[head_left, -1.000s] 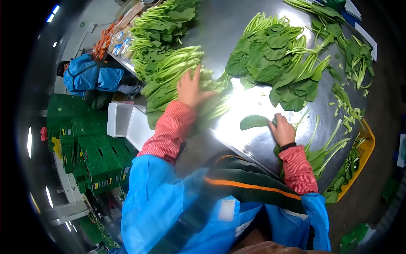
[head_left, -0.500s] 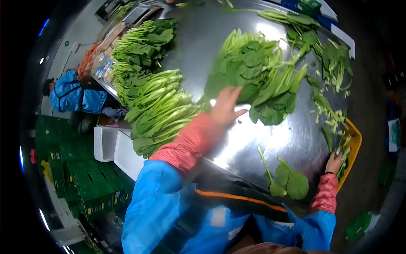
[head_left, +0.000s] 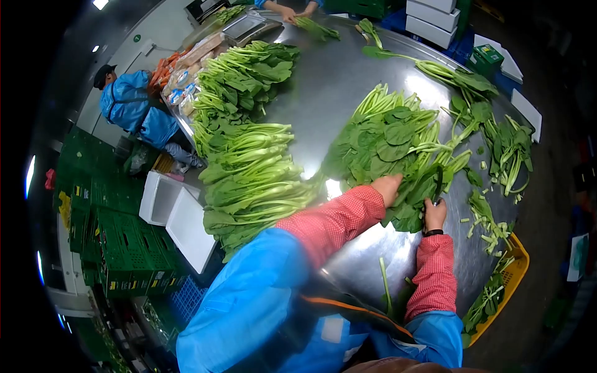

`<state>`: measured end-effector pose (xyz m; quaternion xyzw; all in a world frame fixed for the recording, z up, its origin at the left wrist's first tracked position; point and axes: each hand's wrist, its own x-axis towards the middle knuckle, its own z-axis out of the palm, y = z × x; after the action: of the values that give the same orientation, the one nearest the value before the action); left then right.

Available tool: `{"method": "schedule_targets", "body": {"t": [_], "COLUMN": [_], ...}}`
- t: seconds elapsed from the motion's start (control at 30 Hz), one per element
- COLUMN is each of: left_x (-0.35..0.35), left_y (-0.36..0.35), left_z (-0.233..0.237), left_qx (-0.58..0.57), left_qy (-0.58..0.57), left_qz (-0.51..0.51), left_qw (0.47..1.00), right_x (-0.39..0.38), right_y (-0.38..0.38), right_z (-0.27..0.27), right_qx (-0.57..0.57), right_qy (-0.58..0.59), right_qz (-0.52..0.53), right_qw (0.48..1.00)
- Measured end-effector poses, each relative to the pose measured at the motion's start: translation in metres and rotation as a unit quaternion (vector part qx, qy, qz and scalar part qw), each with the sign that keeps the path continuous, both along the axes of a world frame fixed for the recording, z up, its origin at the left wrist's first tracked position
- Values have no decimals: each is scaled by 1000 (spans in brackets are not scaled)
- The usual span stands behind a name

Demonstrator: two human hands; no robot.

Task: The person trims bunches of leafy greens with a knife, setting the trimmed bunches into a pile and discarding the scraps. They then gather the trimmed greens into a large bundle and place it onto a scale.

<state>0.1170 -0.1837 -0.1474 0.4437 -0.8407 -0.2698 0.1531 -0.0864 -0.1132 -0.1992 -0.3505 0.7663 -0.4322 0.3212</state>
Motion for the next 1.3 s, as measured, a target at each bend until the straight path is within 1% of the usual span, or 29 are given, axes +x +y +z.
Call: {"method": "schedule_targets", "body": {"t": [0.03, 0.1, 0.17, 0.23, 0.27, 0.3, 0.37, 0.4, 0.43, 0.47, 0.5, 0.53, 0.57, 0.6, 0.63, 0.7, 0.77, 0.83, 0.87, 0.97, 1.0, 1.03, 1.1, 1.13, 1.17, 1.2, 1.23, 1.27, 1.3], "left_x": [-1, -5, 2, 14, 22, 33, 55, 61, 63, 61, 58, 59, 58, 50, 44, 29, 12, -2, -6, -29, -38, -50, -75, -85, -92, -98, -103, -103, -103], "left_y": [4, 17, 33, 60, 72, 82, 103, 103, 102, 100, 98, 95, 93, 90, 89, 90, 95, 95, 92, 79, 72, 71, 72, 74, 75, 76, 81, 90, 95], "left_z": [5, 32, 47, 48, 38, 29, 72, 68, 65, 75, 86, 80, 75, 80, 81, 83, 89, 91, 87, 83, 67, 68, 74, 81, 77, 71, 82, 96, 105], "left_qx": [0, 2, 25, 40, 96, 152, 139, 176, 210, 159, 104, 39, -28, -56, -35, 4, 70, 146, 155, 207, 174, 200, 251, 331, 357, 383, 410, 463, 489], "left_qy": [11, 32, 43, 47, 24, -2, 36, 34, 30, 24, 20, 17, 14, 61, 76, 106, 127, 171, 167, 233, 231, 240, 257, 270, 298, 325, 349, 327, 331], "left_qz": [4, 10, -15, -58, -84, -115, -129, -119, -106, -96, -81, -59, -34, -23, -26, -27, -23, -24, -16, 19, 4, 8, 13, 15, 3, -9, -21, 18, 8], "left_qw": [1000, 999, 999, 996, 992, 982, 981, 977, 971, 982, 991, 997, 999, 996, 996, 994, 989, 974, 974, 950, 957, 950, 933, 904, 885, 865, 842, 823, 807], "right_x": [4, 18, 9, 5, 5, -3, -28, -48, -57, -70, -76, -78, -74, -73, -68, -52, -48, -45, -44, -27, -19, -11, 5, 9, 12, 15, 10, 1, -8], "right_y": [0, 17, 46, 87, 108, 129, 161, 173, 170, 169, 161, 151, 138, 123, 108, 77, 57, 51, 55, 82, 93, 104, 123, 132, 141, 147, 154, 162, 169], "right_z": [15, 52, 55, 72, 84, 85, 59, 39, 64, 67, 74, 73, 93, 83, 78, 76, 52, 30, 27, 66, 80, 94, 132, 131, 130, 135, 144, 154, 159], "right_qx": [35, -14, -29, 7, 63, 122, 91, 82, 103, 77, 0, -107, -7, -9, -21, 58, 116, 75, 16, -50, -81, -98, -77, -78, -78, -125, -99, -75, -50], "right_qy": [-137, -271, -268, -266, -248, -235, -118, 25, -20, 59, 86, 195, 143, 151, 179, 236, 257, 212, 173, 65, 41, 6, 2, 1, 1, -14, -23, -32, -42], "right_qz": [0, -50, -63, -28, -16, 30, 34, -23, -87, -121, -143, -125, -108, -104, -77, -59, -28, -35, -45, -51, -55, -54, -28, -17, -6, 1, 14, 25, 36], "right_qw": [990, 961, 961, 964, 967, 964, 988, 996, 991, 988, 986, 967, 984, 983, 981, 968, 959, 974, 984, 995, 994, 994, 997, 997, 997, 992, 995, 996, 997]}}
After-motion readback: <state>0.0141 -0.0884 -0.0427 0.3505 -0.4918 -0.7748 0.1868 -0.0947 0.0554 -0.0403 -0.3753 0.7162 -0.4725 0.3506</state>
